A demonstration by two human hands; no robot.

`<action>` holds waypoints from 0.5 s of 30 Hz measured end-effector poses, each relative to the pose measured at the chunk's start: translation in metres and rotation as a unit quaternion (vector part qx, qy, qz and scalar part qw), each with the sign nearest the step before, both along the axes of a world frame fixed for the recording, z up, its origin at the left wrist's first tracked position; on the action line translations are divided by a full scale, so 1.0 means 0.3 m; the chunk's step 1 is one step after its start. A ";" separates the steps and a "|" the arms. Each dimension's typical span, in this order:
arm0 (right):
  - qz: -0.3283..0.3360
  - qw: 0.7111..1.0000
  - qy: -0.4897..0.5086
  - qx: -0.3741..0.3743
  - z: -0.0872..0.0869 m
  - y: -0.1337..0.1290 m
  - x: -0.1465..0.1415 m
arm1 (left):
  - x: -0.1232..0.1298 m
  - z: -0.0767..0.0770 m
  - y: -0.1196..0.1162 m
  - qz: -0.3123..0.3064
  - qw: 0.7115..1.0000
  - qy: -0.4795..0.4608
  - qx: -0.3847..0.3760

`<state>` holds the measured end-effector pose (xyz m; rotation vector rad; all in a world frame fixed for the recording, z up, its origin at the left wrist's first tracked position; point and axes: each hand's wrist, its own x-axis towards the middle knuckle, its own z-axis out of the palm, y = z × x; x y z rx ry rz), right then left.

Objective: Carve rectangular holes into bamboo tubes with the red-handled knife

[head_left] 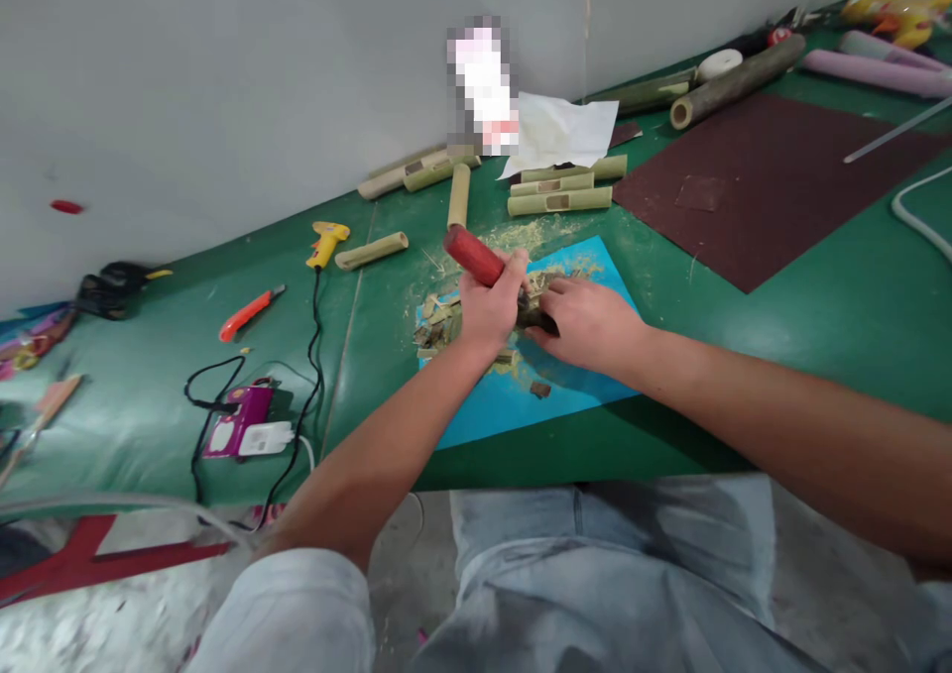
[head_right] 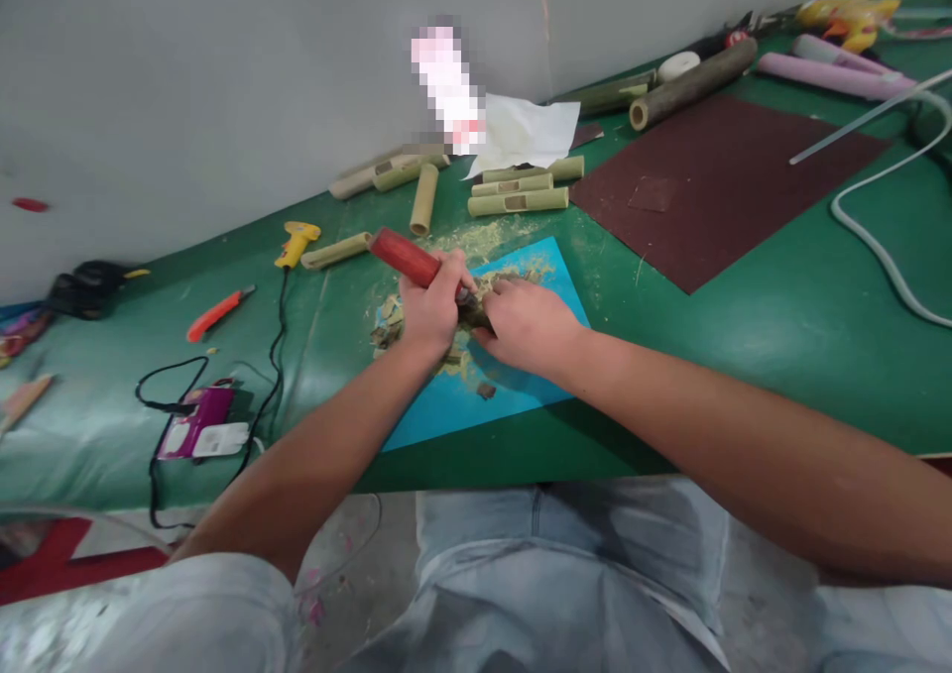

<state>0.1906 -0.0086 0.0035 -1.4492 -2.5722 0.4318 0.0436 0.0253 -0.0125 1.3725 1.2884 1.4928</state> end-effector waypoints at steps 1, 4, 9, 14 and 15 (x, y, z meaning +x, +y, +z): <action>0.001 1.000 -0.001 0.000 0.000 0.000 0.000 | -0.001 -0.001 0.000 -0.002 1.000 0.000 0.003; 0.004 1.000 -0.005 -0.004 0.001 0.001 0.000 | -0.004 -0.003 0.000 -0.009 1.000 -0.002 0.008; 0.007 1.000 -0.006 -0.006 0.001 0.003 0.001 | -0.004 -0.001 0.000 -0.010 1.000 -0.004 0.001; 0.003 1.000 0.002 -0.004 -0.006 0.002 0.001 | 0.004 0.000 0.001 0.007 1.000 -0.011 -0.012; 0.002 1.000 0.004 -0.004 -0.007 0.002 0.001 | 0.006 -0.002 0.002 0.009 1.000 -0.011 -0.011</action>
